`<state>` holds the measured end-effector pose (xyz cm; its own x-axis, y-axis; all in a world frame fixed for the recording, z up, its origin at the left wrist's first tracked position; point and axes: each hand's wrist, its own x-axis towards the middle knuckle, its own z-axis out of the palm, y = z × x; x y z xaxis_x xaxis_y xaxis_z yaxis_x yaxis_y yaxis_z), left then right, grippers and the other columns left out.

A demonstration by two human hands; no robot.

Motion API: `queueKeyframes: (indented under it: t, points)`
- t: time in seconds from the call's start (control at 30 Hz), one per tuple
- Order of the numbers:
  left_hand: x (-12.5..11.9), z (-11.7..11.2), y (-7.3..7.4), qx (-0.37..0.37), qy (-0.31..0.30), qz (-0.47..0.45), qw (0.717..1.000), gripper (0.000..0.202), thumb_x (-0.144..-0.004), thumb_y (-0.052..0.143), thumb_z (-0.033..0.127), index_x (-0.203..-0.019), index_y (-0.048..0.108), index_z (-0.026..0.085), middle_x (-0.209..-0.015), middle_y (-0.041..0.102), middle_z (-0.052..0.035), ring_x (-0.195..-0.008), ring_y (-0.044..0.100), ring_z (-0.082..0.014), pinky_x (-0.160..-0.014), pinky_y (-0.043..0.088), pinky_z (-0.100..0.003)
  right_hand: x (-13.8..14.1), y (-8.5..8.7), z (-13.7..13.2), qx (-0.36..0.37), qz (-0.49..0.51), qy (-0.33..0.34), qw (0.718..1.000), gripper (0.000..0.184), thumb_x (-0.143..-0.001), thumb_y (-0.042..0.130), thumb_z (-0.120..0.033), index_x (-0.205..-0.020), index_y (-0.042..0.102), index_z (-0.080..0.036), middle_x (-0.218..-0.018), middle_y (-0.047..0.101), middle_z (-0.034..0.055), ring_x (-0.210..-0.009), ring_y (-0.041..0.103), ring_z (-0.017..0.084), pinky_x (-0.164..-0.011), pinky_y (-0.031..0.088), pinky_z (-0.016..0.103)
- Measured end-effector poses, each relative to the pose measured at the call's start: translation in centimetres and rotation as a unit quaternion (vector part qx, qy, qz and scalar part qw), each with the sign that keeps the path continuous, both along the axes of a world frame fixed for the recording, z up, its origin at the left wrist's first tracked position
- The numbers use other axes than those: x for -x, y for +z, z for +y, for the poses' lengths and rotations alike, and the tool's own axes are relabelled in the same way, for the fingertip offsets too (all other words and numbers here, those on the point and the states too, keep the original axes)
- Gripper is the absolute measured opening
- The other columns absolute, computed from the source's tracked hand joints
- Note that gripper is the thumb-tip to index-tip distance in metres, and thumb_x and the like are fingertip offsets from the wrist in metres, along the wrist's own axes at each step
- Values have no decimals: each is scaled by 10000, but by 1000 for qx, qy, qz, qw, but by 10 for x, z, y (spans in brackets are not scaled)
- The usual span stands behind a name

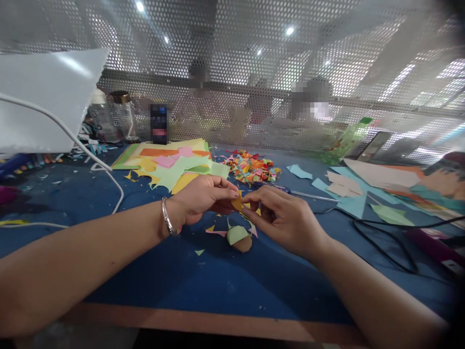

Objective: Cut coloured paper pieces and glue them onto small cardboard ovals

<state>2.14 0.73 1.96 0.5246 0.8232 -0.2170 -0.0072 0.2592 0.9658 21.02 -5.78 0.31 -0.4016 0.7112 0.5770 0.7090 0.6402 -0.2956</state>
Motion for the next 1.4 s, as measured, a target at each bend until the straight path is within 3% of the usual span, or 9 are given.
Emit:
queueKeyframes:
  t: [0.33, 0.5, 0.7, 0.83, 0.97, 1.4]
  points:
    - [-1, -2, -3, 18, 17, -24, 999, 83, -803, 708, 86, -784, 631, 110, -703, 694, -14, -608, 655, -81, -658, 523, -224, 0, 1, 2, -14, 2, 5, 1000, 108, -937, 549, -215, -964, 652, -199, -778, 635, 25, -609, 560, 117, -564, 452, 243]
    - [-3, -8, -5, -29, -10, -39, 999, 118, -741, 755, 72, -772, 646, 102, -678, 690, -19, -622, 668, -107, -684, 540, -267, 2, 2, 2, 25, 43, -26, 998, 121, -911, 539, -237, -842, 630, -198, -728, 621, 24, -570, 539, 115, -530, 455, 237]
    - [-4, -12, -5, -59, -28, -44, 997, 95, -771, 739, 141, -811, 662, 103, -727, 707, -42, -698, 694, -133, -741, 557, -300, 3, 1, 3, 48, 83, -59, 994, 106, -873, 557, -226, -796, 621, -190, -683, 600, 7, -544, 514, 104, -495, 423, 227]
    - [-3, -11, -10, -136, -29, -23, 990, 241, -678, 819, 170, -848, 661, 107, -759, 697, -28, -698, 666, -116, -708, 544, -263, 3, 1, 4, 46, 86, -69, 993, 85, -857, 575, -217, -802, 633, -188, -663, 581, -2, -555, 522, 107, -502, 422, 225]
    - [-3, -10, -14, -204, -32, 16, 978, 238, -706, 794, 208, -884, 664, 120, -795, 712, -43, -735, 680, -137, -740, 553, -288, 4, 2, 4, 52, 88, -74, 992, 90, -858, 573, -214, -792, 629, -189, -654, 572, -6, -548, 515, 107, -498, 413, 226]
    - [-4, -10, -15, -227, -26, 28, 973, 163, -729, 743, 191, -853, 660, 124, -768, 715, -47, -717, 697, -156, -748, 579, -326, 4, 1, 3, 70, 102, -83, 989, 64, -844, 592, -209, -843, 649, -181, -660, 573, -15, -544, 508, 104, -508, 413, 222]
